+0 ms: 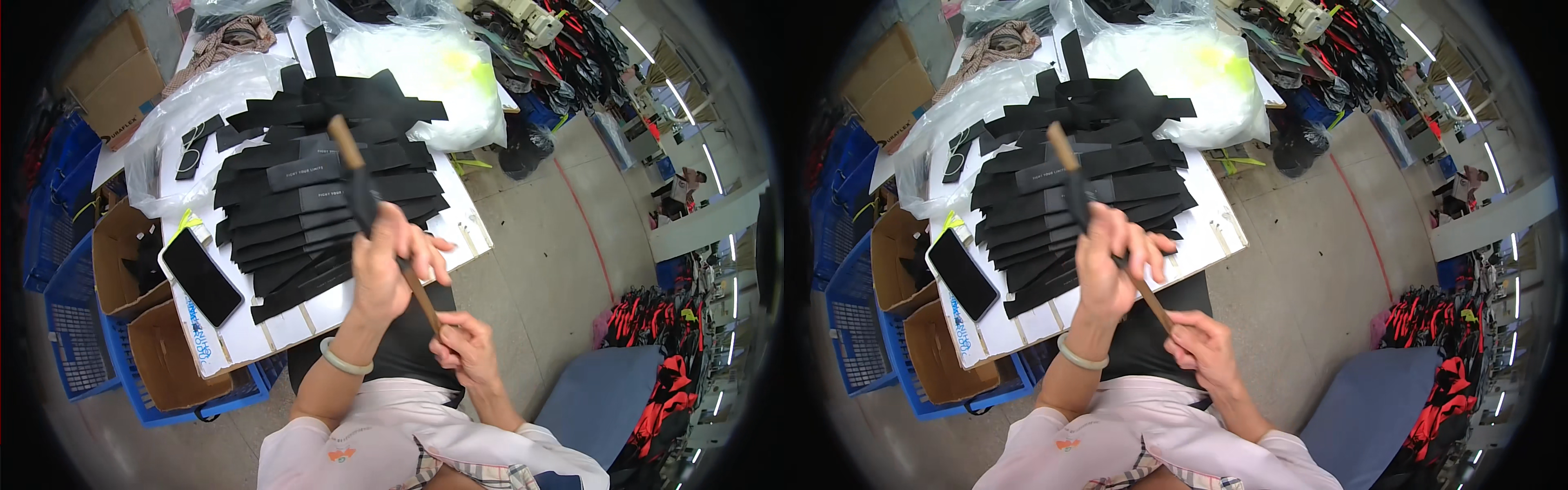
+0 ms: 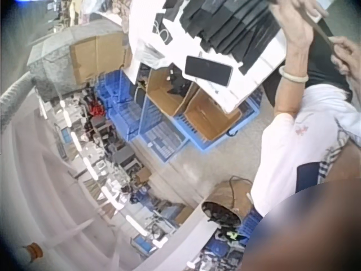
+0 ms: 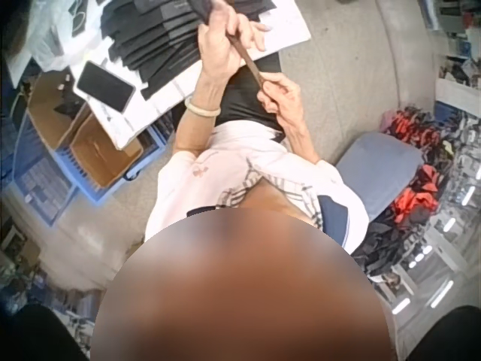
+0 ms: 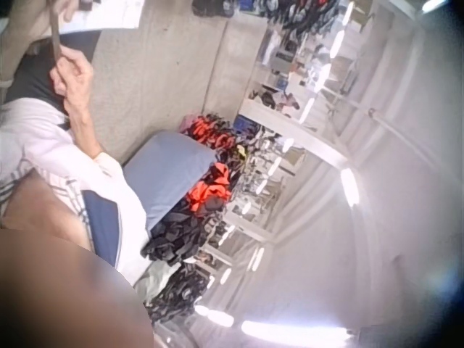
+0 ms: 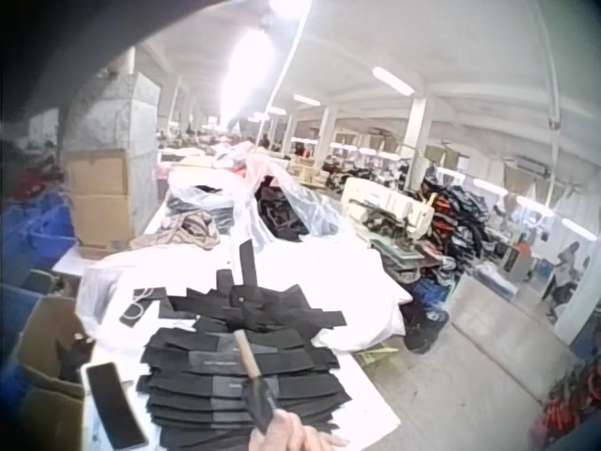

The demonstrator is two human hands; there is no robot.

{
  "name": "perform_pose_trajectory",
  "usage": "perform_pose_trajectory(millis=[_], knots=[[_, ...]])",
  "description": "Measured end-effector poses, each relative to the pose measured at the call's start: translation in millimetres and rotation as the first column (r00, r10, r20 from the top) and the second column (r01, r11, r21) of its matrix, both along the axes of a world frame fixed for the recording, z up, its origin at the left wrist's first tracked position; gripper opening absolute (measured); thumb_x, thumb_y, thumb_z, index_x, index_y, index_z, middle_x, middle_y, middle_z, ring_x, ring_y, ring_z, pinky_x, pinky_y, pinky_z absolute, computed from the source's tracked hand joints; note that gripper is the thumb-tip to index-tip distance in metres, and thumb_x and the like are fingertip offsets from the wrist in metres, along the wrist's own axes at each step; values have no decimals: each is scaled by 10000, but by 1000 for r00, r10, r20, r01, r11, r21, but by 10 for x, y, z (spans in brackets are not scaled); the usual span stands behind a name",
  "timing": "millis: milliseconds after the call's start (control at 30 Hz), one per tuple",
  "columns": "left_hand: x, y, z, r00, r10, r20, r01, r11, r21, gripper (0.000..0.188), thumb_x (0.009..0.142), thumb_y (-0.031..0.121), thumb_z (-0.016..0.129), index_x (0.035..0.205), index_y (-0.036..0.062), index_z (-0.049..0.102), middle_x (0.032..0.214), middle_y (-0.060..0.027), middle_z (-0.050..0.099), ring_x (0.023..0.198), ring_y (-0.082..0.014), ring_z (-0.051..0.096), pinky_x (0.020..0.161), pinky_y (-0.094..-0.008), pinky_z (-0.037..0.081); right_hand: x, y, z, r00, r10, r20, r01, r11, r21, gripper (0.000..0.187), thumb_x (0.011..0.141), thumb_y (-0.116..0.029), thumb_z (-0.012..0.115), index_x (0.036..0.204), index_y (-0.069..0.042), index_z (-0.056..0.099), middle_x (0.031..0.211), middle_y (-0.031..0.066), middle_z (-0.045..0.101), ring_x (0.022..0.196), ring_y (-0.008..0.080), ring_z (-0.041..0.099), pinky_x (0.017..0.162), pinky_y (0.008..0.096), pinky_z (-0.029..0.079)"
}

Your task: Folding and stacking black fabric straps for assembly at a manufacturing workbench.

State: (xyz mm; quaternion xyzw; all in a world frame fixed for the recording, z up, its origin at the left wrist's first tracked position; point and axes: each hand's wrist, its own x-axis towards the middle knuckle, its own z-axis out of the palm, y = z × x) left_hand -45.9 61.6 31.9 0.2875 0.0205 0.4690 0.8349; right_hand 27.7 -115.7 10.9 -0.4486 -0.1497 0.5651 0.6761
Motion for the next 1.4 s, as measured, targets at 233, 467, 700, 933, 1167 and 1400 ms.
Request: perform_pose_trajectory(millis=[233, 467, 700, 933, 1167, 1400], knots=[[-306, 337, 78, 983, -102, -155, 70, 977, -201, 383, 932, 213, 437, 564, 109, 428, 503, -127, 520, 506, -287, 593, 794, -478, 494, 535, -371, -3, 700, 140, 700, -35, 986, -161, 236, 871, -28, 596, 1101, -39, 648, 735, 35, 603, 583, 59, 533, 488, 173, 418], [-165, 4, 24, 954, -257, -156, 244, 965, -98, 267, 913, 159, 482, 665, 61, 472, 584, -158, 596, 612, -317, 647, 862, -454, 474, 100, 16, 60, 834, 47, 550, 5, 996, -93, 230, 897, -30, 556, 1117, -26, 624, 717, 21, 567, 581, 57, 506, 507, 182, 397], [-268, 231, -53, 960, -261, -99, 264, 964, 20, 433, 1004, 306, 260, 953, -21, 539, 834, -218, 634, 875, -344, 633, 943, -458, 418, 746, -755, -82, 769, 119, 628, 90, 953, -290, 235, 853, -55, 617, 1085, -26, 645, 692, 9, 578, 552, 52, 516, 451, 170, 350], [-138, 239, -146, 923, -373, -89, 367, 927, -77, 491, 1000, 293, 235, 1183, -87, 486, 1106, -282, 584, 1110, -370, 543, 981, -440, 396, 1122, -1073, -433, 540, -103, 836, 545, 799, -253, 185, 858, -104, 618, 1016, -21, 670, 682, 10, 590, 567, 68, 533, 471, 198, 371], [-141, 33, -309, 786, -610, -105, 606, 793, -70, 493, 956, 248, 276, 1166, -148, 481, 1081, -349, 566, 1090, -447, 534, 1001, -474, 371, 1311, 203, -749, -178, -32, 983, 380, 920, 98, 207, 795, -95, 661, 999, -106, 695, 783, 54, 592, 718, 203, 565, 590, 319, 448], [-25, -135, -395, 589, -793, -154, 795, 603, -66, 473, 926, 214, 329, 1138, -168, 510, 1043, -344, 588, 1007, -420, 590, 945, -430, 421, 1427, 457, -516, -376, 155, 914, 353, 936, -13, 247, 774, -138, 686, 1019, -100, 689, 873, 73, 610, 870, 226, 565, 709, 316, 464]])
